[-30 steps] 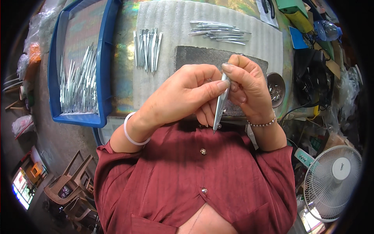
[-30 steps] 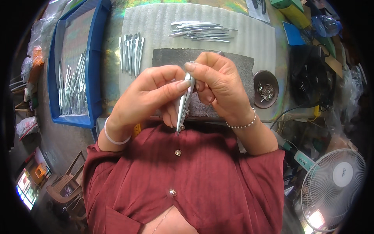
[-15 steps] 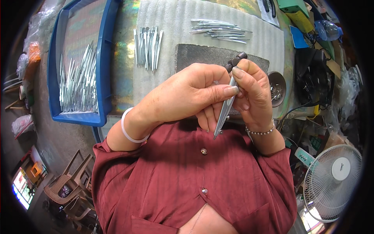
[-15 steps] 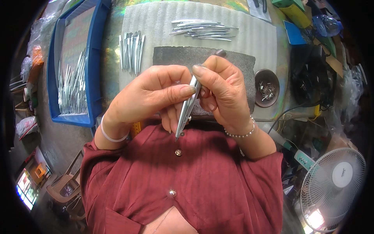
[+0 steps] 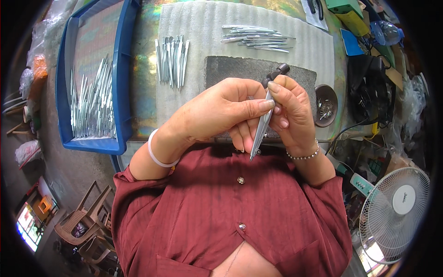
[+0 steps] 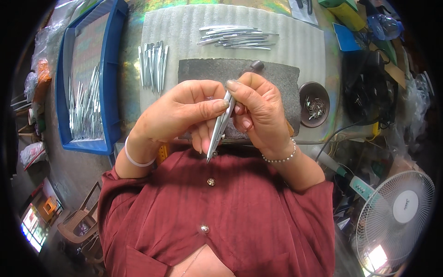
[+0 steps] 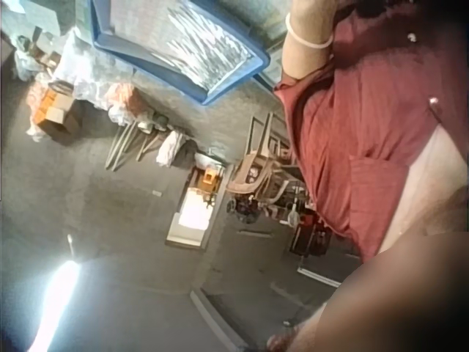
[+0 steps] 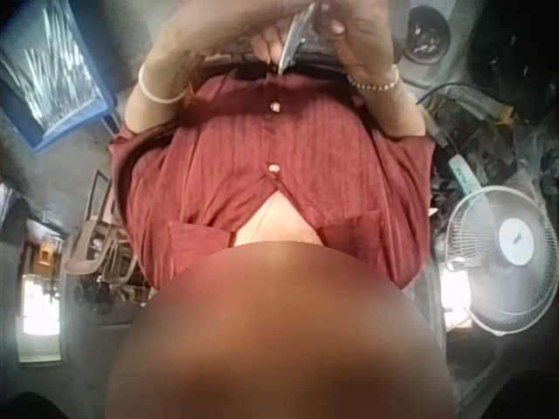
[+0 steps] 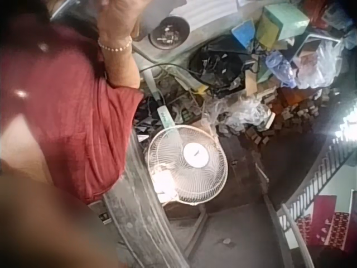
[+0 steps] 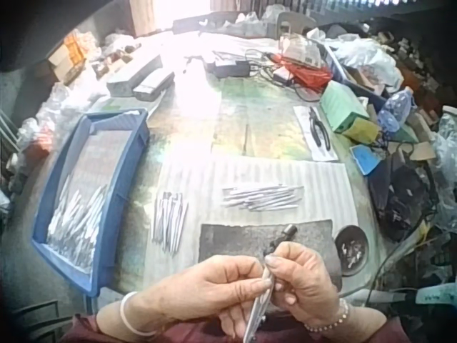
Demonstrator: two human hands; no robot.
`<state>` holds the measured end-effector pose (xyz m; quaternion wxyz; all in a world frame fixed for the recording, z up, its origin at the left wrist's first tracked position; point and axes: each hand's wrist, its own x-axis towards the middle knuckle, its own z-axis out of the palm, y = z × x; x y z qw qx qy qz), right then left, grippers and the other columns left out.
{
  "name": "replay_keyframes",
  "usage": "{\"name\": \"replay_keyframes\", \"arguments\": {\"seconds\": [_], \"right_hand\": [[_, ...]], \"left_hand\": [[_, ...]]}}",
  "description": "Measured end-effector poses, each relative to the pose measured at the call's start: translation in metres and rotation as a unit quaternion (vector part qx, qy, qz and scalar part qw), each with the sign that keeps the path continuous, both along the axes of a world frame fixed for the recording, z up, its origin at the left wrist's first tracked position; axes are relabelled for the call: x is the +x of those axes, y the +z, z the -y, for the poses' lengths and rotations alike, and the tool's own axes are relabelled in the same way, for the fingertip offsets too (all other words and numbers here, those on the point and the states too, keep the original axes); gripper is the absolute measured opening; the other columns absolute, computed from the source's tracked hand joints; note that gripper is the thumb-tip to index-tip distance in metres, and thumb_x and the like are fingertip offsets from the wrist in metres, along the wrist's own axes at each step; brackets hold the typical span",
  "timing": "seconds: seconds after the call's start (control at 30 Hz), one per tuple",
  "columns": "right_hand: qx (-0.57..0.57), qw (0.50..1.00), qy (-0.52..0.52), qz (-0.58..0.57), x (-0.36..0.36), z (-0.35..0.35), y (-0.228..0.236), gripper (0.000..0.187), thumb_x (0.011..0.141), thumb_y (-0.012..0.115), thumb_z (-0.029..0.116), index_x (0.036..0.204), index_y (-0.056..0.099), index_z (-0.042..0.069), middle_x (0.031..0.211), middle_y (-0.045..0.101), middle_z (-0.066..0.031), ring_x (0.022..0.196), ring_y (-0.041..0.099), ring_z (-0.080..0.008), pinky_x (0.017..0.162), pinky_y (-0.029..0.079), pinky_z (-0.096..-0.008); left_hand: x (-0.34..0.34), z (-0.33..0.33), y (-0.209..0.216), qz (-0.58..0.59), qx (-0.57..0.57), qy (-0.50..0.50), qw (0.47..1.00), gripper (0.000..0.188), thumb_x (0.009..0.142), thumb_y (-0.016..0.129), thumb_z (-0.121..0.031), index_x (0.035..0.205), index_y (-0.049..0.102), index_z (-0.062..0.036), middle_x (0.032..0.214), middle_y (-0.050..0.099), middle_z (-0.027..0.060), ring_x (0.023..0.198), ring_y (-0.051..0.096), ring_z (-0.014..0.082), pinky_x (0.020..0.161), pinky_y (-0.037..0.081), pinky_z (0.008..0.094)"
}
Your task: Hammering metal pins into small hardware components on a workshop workbench.
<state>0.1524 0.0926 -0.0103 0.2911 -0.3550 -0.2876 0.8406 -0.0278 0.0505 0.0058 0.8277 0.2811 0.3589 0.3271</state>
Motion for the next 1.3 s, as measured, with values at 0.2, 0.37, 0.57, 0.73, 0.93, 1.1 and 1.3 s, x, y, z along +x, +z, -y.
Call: {"name": "replay_keyframes", "arguments": {"seconds": [0.2, 0.37, 0.57, 0.73, 0.93, 1.1, 1.3], "right_hand": [[-0.006, 1.0, -0.006, -0.003, 0.0, 0.001, -0.002, 0.02, 0.091, 0.059, 0.015, 0.074, 0.051, 0.008, 0.062, 0.051, 0.0018, 0.04, 0.039, -0.0012, 0.035, 0.031, -0.0163], [0.004, 1.0, -0.019, 0.003, 0.0, 0.004, -0.001, 0.02, 0.091, 0.059, 0.015, 0.075, 0.051, 0.008, 0.061, 0.051, 0.0014, 0.041, 0.039, -0.0014, 0.035, 0.031, -0.0161], [0.023, 1.0, -0.015, 0.003, -0.003, 0.001, 0.0, 0.019, 0.091, 0.06, 0.014, 0.076, 0.051, 0.007, 0.062, 0.051, 0.0004, 0.041, 0.039, -0.0021, 0.036, 0.033, -0.0164], [0.017, 1.0, -0.01, -0.001, 0.0, -0.003, -0.001, 0.017, 0.091, 0.06, 0.014, 0.077, 0.052, 0.006, 0.062, 0.052, -0.0003, 0.042, 0.041, -0.0026, 0.036, 0.034, -0.0167], [0.079, 0.996, -0.027, 0.027, 0.006, -0.031, 0.009, 0.017, 0.092, 0.058, 0.016, 0.08, 0.053, 0.006, 0.064, 0.055, -0.0023, 0.044, 0.045, -0.0039, 0.041, 0.038, -0.0173], [0.363, 0.886, 0.004, 0.288, 0.052, -0.137, 0.014, 0.021, 0.093, 0.054, 0.018, 0.077, 0.053, 0.005, 0.065, 0.057, -0.0027, 0.044, 0.045, -0.003, 0.04, 0.034, -0.0158], [0.535, 0.626, 0.079, 0.562, 0.079, -0.219, -0.068, 0.021, 0.084, 0.061, 0.021, 0.082, 0.058, 0.0, 0.063, 0.056, -0.0073, 0.055, 0.056, -0.016, 0.051, 0.046, -0.0311]], "left_hand": [[0.0, -0.001, -0.002, 0.003, -0.005, 0.004, 1.0, 0.025, 0.096, 0.052, -0.023, 0.089, 0.053, 0.0005, 0.064, 0.059, 0.0056, 0.05, 0.062, 0.0125, 0.041, 0.05, 0.0195], [-0.001, -0.002, 0.0, -0.018, 0.008, -0.013, 1.0, 0.027, 0.096, 0.052, -0.024, 0.087, 0.053, 0.0013, 0.062, 0.058, 0.0062, 0.05, 0.062, 0.0137, 0.042, 0.05, 0.0214], [-0.003, -0.004, -0.001, -0.056, 0.04, -0.016, 0.997, 0.025, 0.095, 0.054, -0.026, 0.089, 0.054, -0.0009, 0.061, 0.058, 0.0026, 0.049, 0.062, 0.0107, 0.041, 0.048, 0.0191], [-0.003, -0.007, 0.003, -0.067, 0.044, -0.021, 0.997, 0.029, 0.096, 0.053, -0.026, 0.083, 0.053, 0.0, 0.061, 0.059, 0.005, 0.049, 0.06, 0.0117, 0.042, 0.049, 0.0212], [0.001, -0.002, 0.002, -0.134, 0.104, 0.084, 0.982, 0.019, 0.095, 0.054, -0.02, 0.088, 0.054, -0.0014, 0.061, 0.058, 0.0016, 0.049, 0.058, 0.0089, 0.043, 0.045, 0.019], [-0.005, 0.021, 0.007, -0.138, 0.145, 0.332, 0.922, 0.011, 0.093, 0.055, -0.009, 0.087, 0.055, -0.0001, 0.081, 0.062, 0.0075, 0.067, 0.06, 0.0105, 0.056, 0.048, 0.0206], [-0.005, 0.043, -0.006, -0.041, 0.146, 0.457, 0.876, 0.011, 0.093, 0.054, -0.008, 0.096, 0.055, 0.0017, 0.089, 0.06, 0.0117, 0.064, 0.059, 0.0131, 0.054, 0.049, 0.0222]]}}
